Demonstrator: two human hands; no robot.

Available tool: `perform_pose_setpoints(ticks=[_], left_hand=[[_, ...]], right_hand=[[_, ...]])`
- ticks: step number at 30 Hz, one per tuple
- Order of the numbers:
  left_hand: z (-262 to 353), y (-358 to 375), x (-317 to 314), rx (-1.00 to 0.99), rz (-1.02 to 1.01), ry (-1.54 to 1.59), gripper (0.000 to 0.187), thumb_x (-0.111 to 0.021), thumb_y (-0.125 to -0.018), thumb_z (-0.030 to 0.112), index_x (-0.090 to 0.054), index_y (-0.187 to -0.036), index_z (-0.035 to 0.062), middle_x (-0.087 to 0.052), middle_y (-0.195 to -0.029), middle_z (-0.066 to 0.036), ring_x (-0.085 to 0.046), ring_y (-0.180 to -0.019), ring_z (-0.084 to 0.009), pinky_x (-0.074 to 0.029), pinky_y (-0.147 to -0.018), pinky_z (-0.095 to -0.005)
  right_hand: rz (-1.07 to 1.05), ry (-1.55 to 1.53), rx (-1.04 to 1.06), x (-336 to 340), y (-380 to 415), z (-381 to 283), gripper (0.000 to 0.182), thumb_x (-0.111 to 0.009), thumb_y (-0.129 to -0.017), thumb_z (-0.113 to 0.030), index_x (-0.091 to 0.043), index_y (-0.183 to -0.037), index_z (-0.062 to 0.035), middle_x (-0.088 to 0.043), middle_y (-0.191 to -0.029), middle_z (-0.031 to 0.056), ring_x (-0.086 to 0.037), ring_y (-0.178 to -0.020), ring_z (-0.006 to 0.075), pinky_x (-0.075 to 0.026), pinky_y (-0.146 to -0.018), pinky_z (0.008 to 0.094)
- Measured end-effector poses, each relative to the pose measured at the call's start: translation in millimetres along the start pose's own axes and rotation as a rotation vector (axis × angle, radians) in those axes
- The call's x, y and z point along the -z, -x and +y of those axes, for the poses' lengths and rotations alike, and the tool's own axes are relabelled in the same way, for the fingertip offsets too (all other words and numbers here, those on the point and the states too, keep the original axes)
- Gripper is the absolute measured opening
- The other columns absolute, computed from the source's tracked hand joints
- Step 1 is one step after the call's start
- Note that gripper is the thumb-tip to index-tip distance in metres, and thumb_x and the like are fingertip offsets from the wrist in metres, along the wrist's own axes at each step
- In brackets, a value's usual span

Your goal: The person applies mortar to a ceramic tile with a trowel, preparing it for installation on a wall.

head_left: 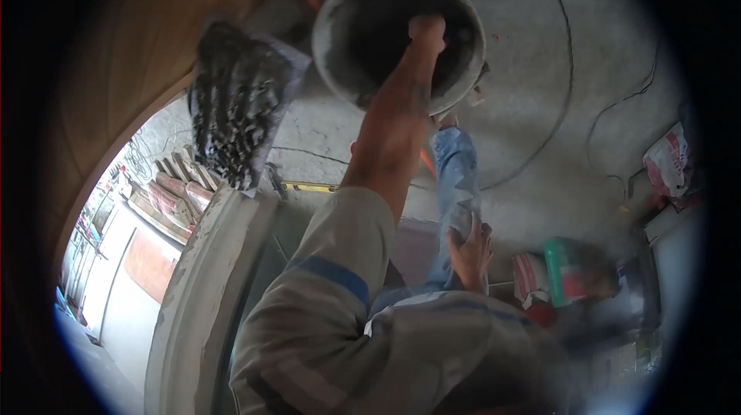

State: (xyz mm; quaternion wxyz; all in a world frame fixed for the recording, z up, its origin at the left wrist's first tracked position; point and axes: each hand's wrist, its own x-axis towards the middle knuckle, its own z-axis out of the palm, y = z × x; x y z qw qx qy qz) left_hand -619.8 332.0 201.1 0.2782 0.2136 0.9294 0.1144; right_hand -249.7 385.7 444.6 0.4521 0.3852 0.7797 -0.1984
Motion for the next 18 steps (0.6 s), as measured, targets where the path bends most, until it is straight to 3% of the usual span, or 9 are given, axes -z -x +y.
perform_pose_setpoints(ticks=[2, 6, 7, 9, 10, 12, 16, 17, 18], left_hand=[[-8.5, -24.3, -43.7, -0.062, -0.011, -0.146, 0.041, -0.072, -0.068, 0.028, -0.063, -0.097, 0.0002, -0.065, -0.092, -0.018, -0.062, -0.095, -0.0320, -0.050, -0.082, -0.0377], [-29.5, -21.3, -69.8, -0.029, -0.060, -0.012, 0.032, -0.071, -0.070, 0.025, -0.065, -0.091, 0.0023, -0.066, -0.089, -0.017, -0.063, -0.087, -0.0323, -0.052, -0.075, -0.0372], [-35.7, -7.7, -48.8, 0.008, -0.160, 0.242, 0.030, -0.070, -0.072, 0.021, -0.065, -0.094, 0.0025, -0.064, -0.090, -0.014, -0.062, -0.086, -0.0263, -0.051, -0.074, -0.0358], [-26.8, 25.8, -0.8, 0.439, -0.331, 0.761, 0.026, -0.067, -0.075, 0.016, -0.064, -0.096, 0.0007, -0.060, -0.084, -0.012, -0.060, -0.079, -0.0194, -0.050, -0.072, -0.0336], [-6.5, 41.8, 44.5, 0.827, -0.375, 1.017, 0.024, -0.064, -0.076, 0.014, -0.063, -0.095, -0.0013, -0.058, -0.079, -0.012, -0.059, -0.075, -0.0185, -0.050, -0.069, -0.0328], [-27.2, 82.5, 63.0, 0.711, -0.486, 0.912, 0.020, -0.062, -0.081, 0.019, -0.062, -0.081, -0.0002, -0.061, -0.071, -0.014, -0.059, -0.055, -0.0244, -0.044, -0.048, -0.0407], [-52.6, 129.3, 58.6, 0.441, -0.431, 0.317, 0.021, -0.065, -0.081, 0.024, -0.065, -0.088, 0.0042, -0.064, -0.074, -0.012, -0.061, -0.059, -0.0248, -0.047, -0.051, -0.0381], [-55.0, 127.4, 52.5, 0.084, -0.677, -0.013, 0.034, -0.065, -0.080, 0.034, -0.064, -0.099, 0.0059, -0.059, -0.100, -0.015, -0.057, -0.086, -0.0344, -0.049, -0.064, -0.0471], [-55.7, 127.3, 50.2, 0.086, -0.674, -0.002, 0.034, -0.065, -0.080, 0.034, -0.064, -0.099, 0.0059, -0.059, -0.100, -0.015, -0.057, -0.086, -0.0344, -0.049, -0.064, -0.0471]], right_hand=[[-0.036, -0.114, -0.011, 4.3, -3.3, 7.5, 0.073, -0.062, -0.078, -0.042, -0.030, -0.139, -0.0164, -0.038, -0.127, 0.0203, -0.042, -0.118, 0.0388, -0.037, -0.088, 0.0581], [-0.103, -0.145, -0.054, 23.5, -9.4, 4.0, 0.072, -0.062, -0.078, -0.042, -0.032, -0.138, -0.0165, -0.037, -0.129, 0.0201, -0.040, -0.120, 0.0391, -0.036, -0.090, 0.0576], [-0.115, -0.150, -0.039, 27.1, -10.8, 2.4, 0.072, -0.062, -0.078, -0.042, -0.032, -0.138, -0.0165, -0.037, -0.129, 0.0201, -0.040, -0.120, 0.0391, -0.036, -0.090, 0.0576], [-0.095, -0.126, -0.034, 28.7, -9.3, 3.9, 0.071, -0.061, -0.078, -0.042, -0.033, -0.138, -0.0164, -0.036, -0.130, 0.0202, -0.040, -0.120, 0.0389, -0.036, -0.089, 0.0582], [-0.098, -0.145, -0.016, 30.6, -11.6, 0.2, 0.071, -0.061, -0.078, -0.042, -0.033, -0.138, -0.0164, -0.036, -0.130, 0.0202, -0.040, -0.120, 0.0389, -0.036, -0.089, 0.0582], [-0.118, -0.095, -0.050, 34.4, -11.0, -1.1, 0.070, -0.060, -0.078, -0.041, -0.033, -0.138, -0.0165, -0.036, -0.130, 0.0205, -0.039, -0.121, 0.0392, -0.035, -0.089, 0.0590], [-0.182, -0.047, -0.054, 40.8, -12.9, -6.9, 0.071, -0.059, -0.078, -0.042, -0.031, -0.139, -0.0160, -0.034, -0.131, 0.0203, -0.038, -0.122, 0.0399, -0.035, -0.090, 0.0591], [-0.197, -0.039, -0.061, 44.1, -14.3, -9.5, 0.072, -0.059, -0.078, -0.042, -0.031, -0.139, -0.0159, -0.034, -0.131, 0.0202, -0.037, -0.123, 0.0393, -0.034, -0.091, 0.0592], [-0.213, -0.029, -0.071, 48.0, -14.6, -12.8, 0.072, -0.059, -0.079, -0.043, -0.030, -0.139, -0.0158, -0.034, -0.132, 0.0201, -0.036, -0.124, 0.0387, -0.033, -0.091, 0.0592]])
